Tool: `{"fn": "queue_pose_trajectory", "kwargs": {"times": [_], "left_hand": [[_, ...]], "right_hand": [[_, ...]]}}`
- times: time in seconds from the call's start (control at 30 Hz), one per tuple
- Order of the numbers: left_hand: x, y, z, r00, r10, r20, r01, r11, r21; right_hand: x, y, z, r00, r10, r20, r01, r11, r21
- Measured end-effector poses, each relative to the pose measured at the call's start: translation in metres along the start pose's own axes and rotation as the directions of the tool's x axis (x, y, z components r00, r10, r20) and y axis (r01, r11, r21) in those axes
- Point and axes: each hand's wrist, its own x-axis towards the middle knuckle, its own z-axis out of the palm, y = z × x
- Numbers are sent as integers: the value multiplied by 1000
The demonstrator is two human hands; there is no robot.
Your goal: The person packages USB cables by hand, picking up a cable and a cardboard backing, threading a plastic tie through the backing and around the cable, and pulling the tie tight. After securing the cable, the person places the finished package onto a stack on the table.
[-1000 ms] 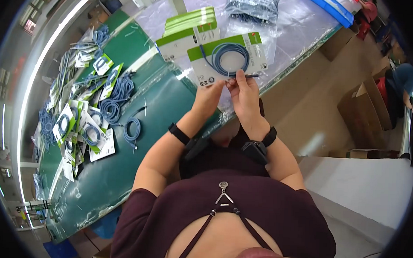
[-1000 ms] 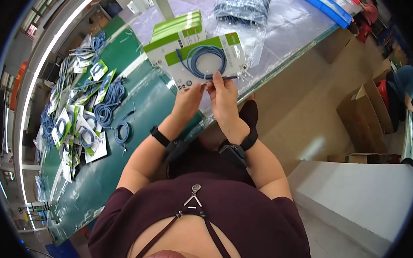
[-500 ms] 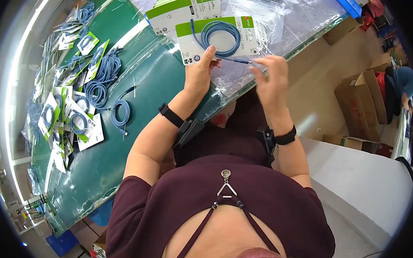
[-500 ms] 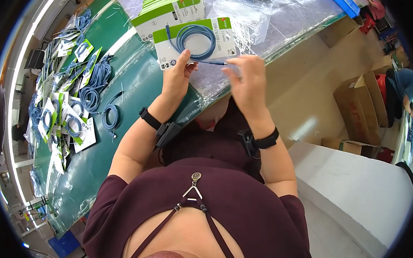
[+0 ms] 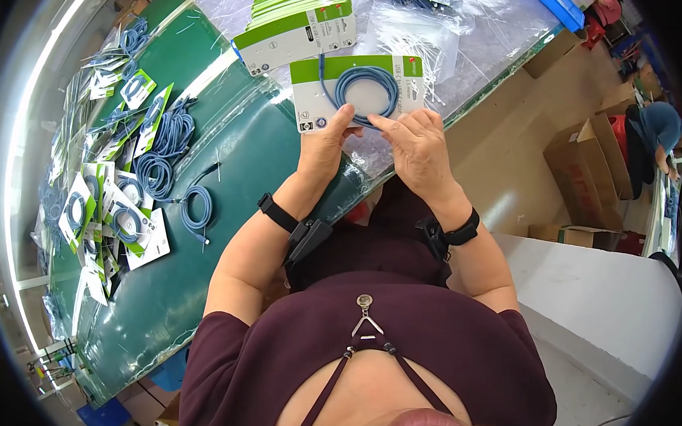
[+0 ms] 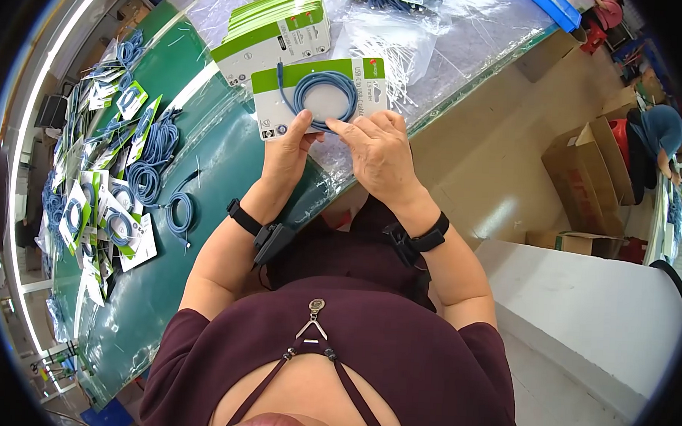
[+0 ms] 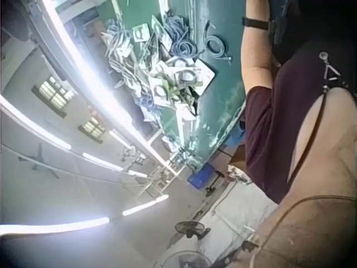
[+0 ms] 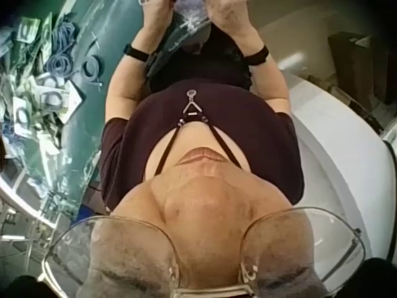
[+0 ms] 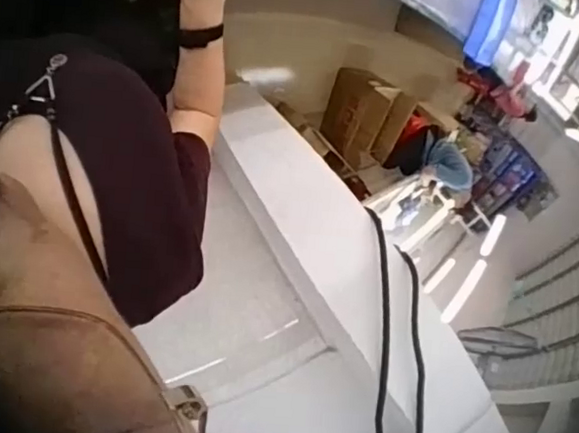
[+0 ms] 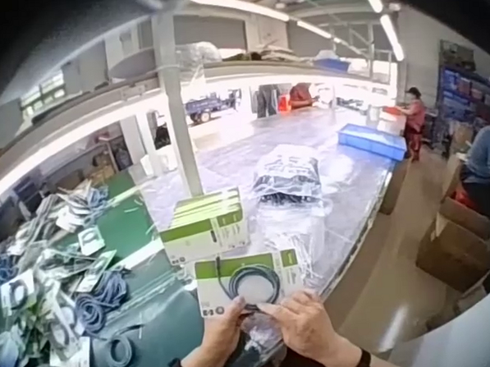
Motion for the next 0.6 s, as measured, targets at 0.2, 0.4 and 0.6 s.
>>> {"fn": "queue_pose_trajectory", "kwargs": {"times": [0.2,0.4,0.6], "left_hand": [[4,2,-7,998,-32,57,28,997,76],[3,1,-4,982,-132,136,117,987,113],[1,-6,-6,968,-144,203,162,984,-76]], "right_hand": [[9,9,-19,997,-44,59,48,996,-72],[11,32,-32,984,-175,42,180,968,-176],[14,29,-24,989,-143,-24,137,977,-161]]}}
